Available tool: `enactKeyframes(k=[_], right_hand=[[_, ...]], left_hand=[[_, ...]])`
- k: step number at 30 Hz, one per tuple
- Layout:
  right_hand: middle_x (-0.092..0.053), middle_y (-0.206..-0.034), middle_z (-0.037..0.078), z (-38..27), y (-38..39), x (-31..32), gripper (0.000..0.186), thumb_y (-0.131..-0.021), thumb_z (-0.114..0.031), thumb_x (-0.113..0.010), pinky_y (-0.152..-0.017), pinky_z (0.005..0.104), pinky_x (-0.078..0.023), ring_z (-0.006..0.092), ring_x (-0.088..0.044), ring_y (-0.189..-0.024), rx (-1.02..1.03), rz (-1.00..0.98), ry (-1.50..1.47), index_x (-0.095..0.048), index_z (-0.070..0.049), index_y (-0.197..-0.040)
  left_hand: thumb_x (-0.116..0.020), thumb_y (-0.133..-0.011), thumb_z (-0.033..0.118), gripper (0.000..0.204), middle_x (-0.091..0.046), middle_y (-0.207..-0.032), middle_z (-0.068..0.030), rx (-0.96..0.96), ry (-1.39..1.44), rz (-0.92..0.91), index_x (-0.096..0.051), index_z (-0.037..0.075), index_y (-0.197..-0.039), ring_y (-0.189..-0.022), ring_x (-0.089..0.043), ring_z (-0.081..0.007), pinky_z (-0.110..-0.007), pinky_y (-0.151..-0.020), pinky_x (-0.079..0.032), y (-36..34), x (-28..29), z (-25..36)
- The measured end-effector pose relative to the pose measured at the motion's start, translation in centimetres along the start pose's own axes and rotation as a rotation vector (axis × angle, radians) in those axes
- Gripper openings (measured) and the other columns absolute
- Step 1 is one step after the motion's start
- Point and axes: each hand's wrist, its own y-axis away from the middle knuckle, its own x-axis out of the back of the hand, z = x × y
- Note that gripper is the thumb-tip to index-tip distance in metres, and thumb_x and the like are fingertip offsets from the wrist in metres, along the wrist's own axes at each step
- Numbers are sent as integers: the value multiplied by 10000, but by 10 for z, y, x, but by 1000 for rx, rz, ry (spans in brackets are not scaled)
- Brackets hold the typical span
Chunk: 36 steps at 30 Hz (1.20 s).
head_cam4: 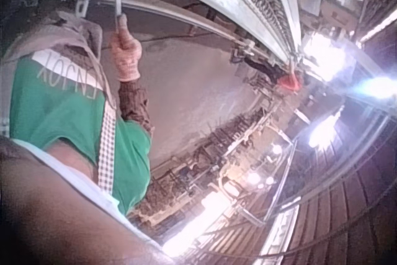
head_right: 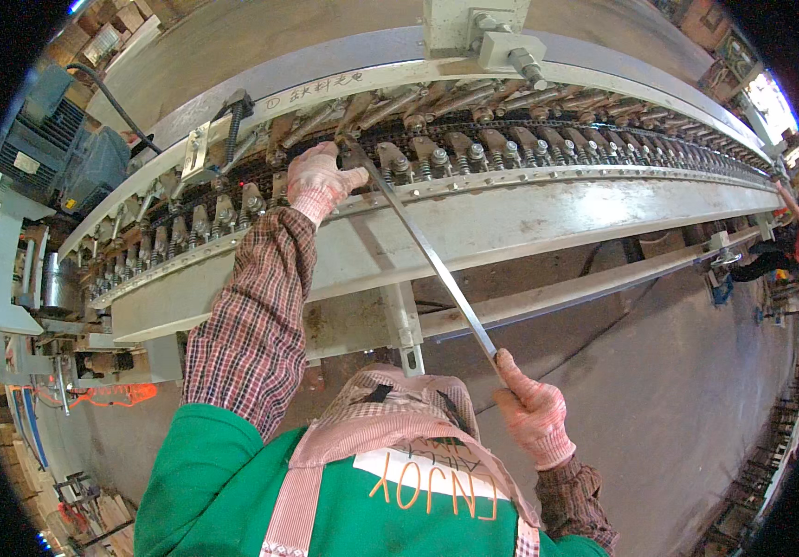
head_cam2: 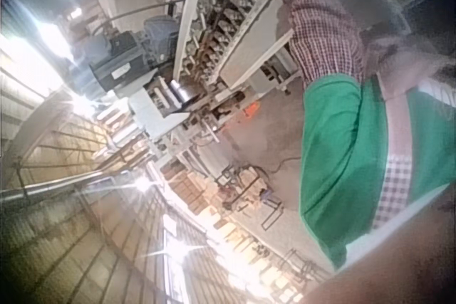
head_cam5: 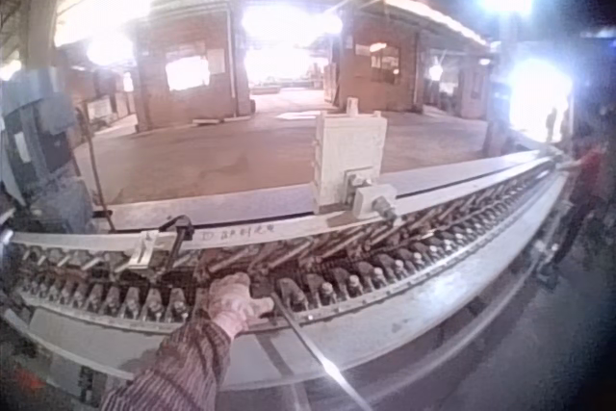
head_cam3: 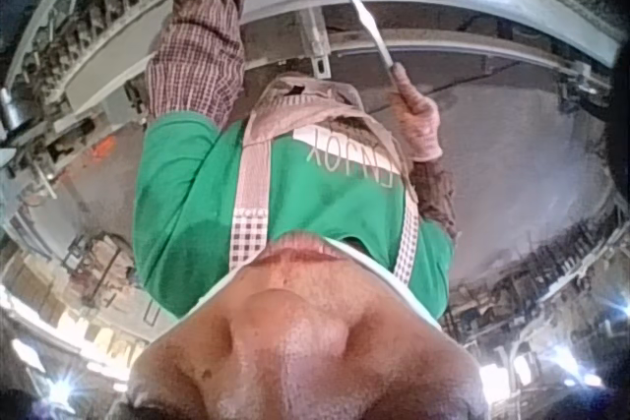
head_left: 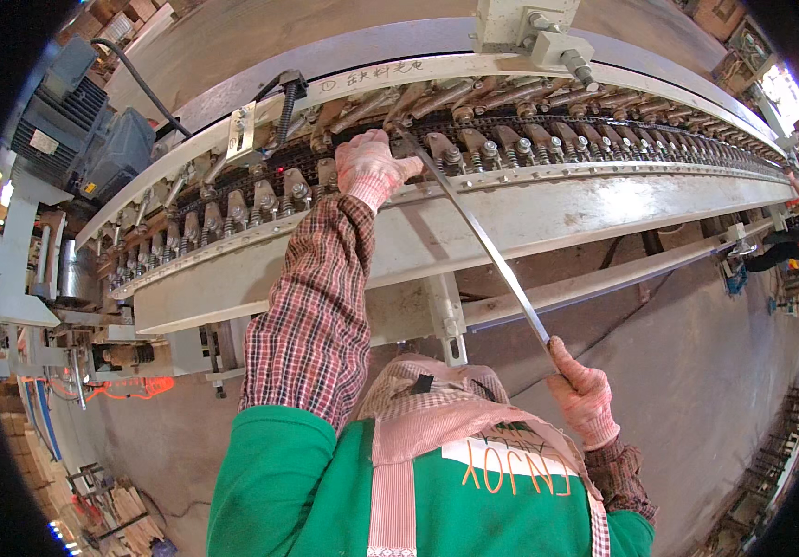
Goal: The person walks to a large industrial machine and uses a metal rod to adjust a series of small components along a curved rail. They repeatedly insert the rod into slots and apply pressure to each component in sequence.
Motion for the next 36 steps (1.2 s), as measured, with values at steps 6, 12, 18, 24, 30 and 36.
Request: enactKeyframes(k=[6,12,18,24,30,36], right_hand=[[-398,-824,-69,-9,-3,6,545,-867,-8,-656,-666,207,-431,37,-471,-730,27,-1,88,-632,-138,-1395],[-434,-761,9,-27,1,12,551,-860,-25,-666,-647,216,-439,36,-480,-706,40,12,109,-638,-167,-1391],[-657,-814,186,-49,4,22,568,-873,-44,-684,-699,257,-521,34,-602,-765,33,-20,318,-624,-207,-1414],[-688,-1243,137,-7,8,-37,567,-906,7,-663,-952,261,-485,105,-624,-1106,-226,-112,-497,-558,-76,-1458],[-698,-1224,1,17,30,-36,537,-913,9,-681,-885,204,-463,41,-578,-1036,-171,-64,-524,-591,-88,-1433],[-637,-930,-134,-6,22,-23,533,-901,22,-649,-698,183,-407,4,-468,-773,35,55,37,-636,-166,-1400]], left_hand=[[-614,-847,711,918,-390,-1622,-3,-48,-84,-20,-426,146,-1545,-1493,-343,-161,-350,-1225,-236,-8,-3,-7],[-634,-800,757,980,-431,-1595,-14,-98,-104,53,-453,121,-1524,-1471,-378,-150,-316,-1205,-266,-23,-20,-20],[-630,-766,799,1049,-402,-1614,-14,-77,7,-58,-426,127,-1545,-1488,-353,-138,-313,-1212,-265,1,3,-9],[-608,-807,721,948,-389,-1623,-23,-47,-94,90,-436,145,-1540,-1490,-352,-167,-355,-1198,-269,-19,-17,-15],[-635,-814,679,925,-441,-1587,-80,-20,-132,-181,-475,90,-1508,-1447,-432,-241,-378,-1175,-365,-4,22,1],[-650,-825,661,900,-449,-1581,-31,-73,-130,-38,-469,111,-1514,-1439,-435,-216,-388,-1160,-354,-12,0,-10]])
